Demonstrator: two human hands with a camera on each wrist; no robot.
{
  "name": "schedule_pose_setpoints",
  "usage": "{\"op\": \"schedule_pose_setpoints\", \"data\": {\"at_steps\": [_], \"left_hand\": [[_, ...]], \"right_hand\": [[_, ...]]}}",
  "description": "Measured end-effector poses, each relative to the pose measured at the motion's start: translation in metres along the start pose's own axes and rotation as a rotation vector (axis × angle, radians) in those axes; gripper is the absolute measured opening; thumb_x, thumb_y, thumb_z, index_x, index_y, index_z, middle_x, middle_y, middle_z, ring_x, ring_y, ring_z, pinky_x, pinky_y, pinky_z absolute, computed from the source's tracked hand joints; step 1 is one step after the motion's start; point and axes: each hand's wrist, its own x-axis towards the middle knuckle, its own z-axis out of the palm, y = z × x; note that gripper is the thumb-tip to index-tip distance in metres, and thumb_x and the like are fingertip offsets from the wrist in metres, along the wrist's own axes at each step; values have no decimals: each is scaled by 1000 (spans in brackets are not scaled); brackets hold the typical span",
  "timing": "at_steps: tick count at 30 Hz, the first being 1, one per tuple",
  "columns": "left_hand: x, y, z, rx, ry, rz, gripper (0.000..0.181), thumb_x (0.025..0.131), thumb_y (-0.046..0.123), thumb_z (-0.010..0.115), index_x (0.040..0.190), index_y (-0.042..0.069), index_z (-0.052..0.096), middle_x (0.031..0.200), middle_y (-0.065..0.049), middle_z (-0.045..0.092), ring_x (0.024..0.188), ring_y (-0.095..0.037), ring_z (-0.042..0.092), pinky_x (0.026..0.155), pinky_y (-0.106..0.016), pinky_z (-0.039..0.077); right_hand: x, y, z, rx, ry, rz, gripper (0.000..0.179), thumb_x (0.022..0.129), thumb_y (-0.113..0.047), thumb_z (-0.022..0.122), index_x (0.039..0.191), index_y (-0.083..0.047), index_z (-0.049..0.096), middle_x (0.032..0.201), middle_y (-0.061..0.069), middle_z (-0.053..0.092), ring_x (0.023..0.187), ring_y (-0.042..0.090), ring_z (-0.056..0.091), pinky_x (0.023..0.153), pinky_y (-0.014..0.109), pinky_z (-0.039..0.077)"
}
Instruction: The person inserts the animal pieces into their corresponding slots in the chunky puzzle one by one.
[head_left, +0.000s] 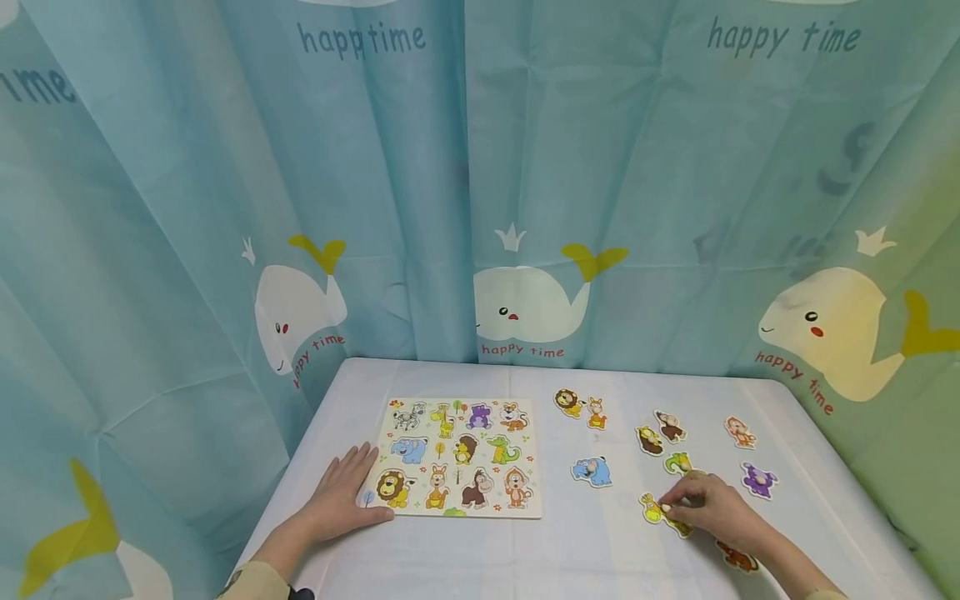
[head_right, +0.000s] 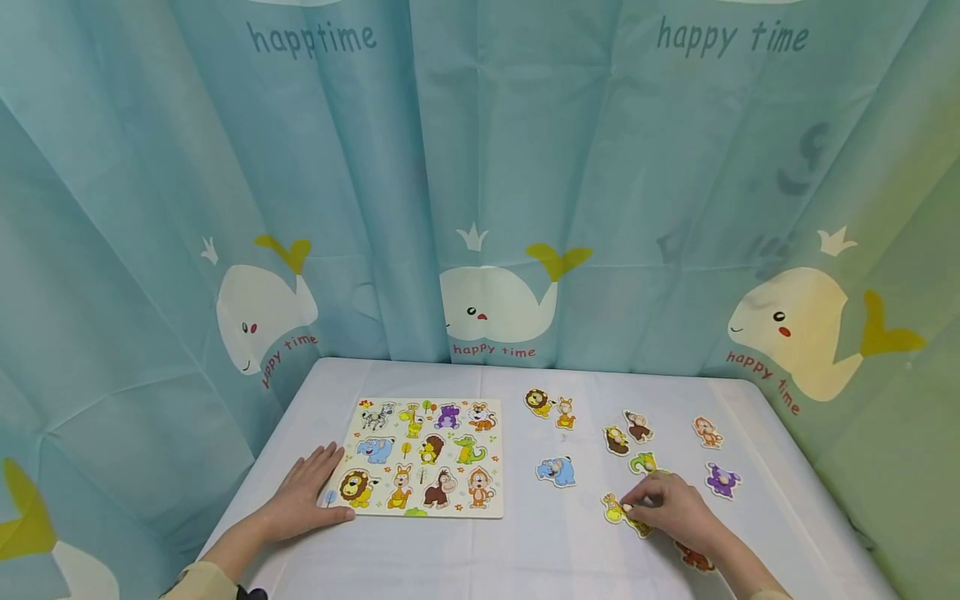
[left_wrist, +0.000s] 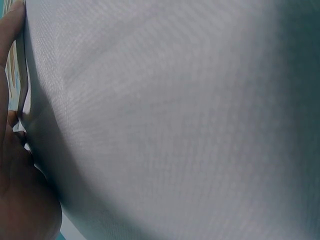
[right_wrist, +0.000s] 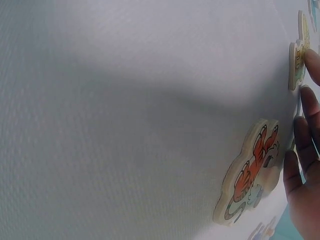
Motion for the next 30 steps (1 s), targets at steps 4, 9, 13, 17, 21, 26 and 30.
{"op": "schedule_pose_setpoints", "data": {"at_steps": [4,9,13,17,21,26,30], "left_hand": [[0,0,0,2,0,-3,122,75,69,77,160,-2,27,166,-25,21,153,-45,12,124,-62,5],[0,-1,1,-2,-5,-9,122,74,69,78,160,-2,27,166,-24,21,154,-45,12,124,-62,5],[1,-1,1,0,-12,-13,123,74,70,77,160,-1,26,166,-24,21,154,-44,11,124,-62,5],[0,-1,0,-2,-18,-13,122,75,70,77,160,0,26,167,-23,20,154,-44,11,124,-62,4],[0,0,-1,-7,-19,-10,121,75,69,77,160,0,26,167,-23,20,154,-44,11,124,-62,4],[-1,1,-2,-10,-18,-7,120,76,68,77,161,0,26,167,-23,20,154,-43,10,124,-62,4],[-1,2,-2,-12,-17,-8,120,76,68,77,161,0,26,167,-22,20,154,-43,10,124,-62,4]], "right_hand": [[0,1,1,-3,9,-19,8,87,-31,83,92,-27,79,101,-7,66,108,23,54,91,46,47],[0,3,2,9,9,-40,7,87,-31,82,92,-28,79,102,-7,66,113,27,55,95,50,46],[1,4,1,20,-8,-36,8,88,-32,82,94,-26,79,102,-6,66,111,26,55,93,48,47],[2,5,1,22,-19,-22,10,88,-31,81,95,-25,80,103,-5,67,108,24,55,92,47,47],[2,4,0,18,-22,-6,10,88,-31,81,96,-24,80,104,-5,67,108,23,55,92,48,47],[3,4,0,17,-22,-1,11,88,-30,82,96,-24,80,104,-6,68,111,26,56,95,53,47],[3,4,0,34,-26,12,11,88,-29,82,97,-22,80,105,-4,68,113,30,57,97,58,47]]}}
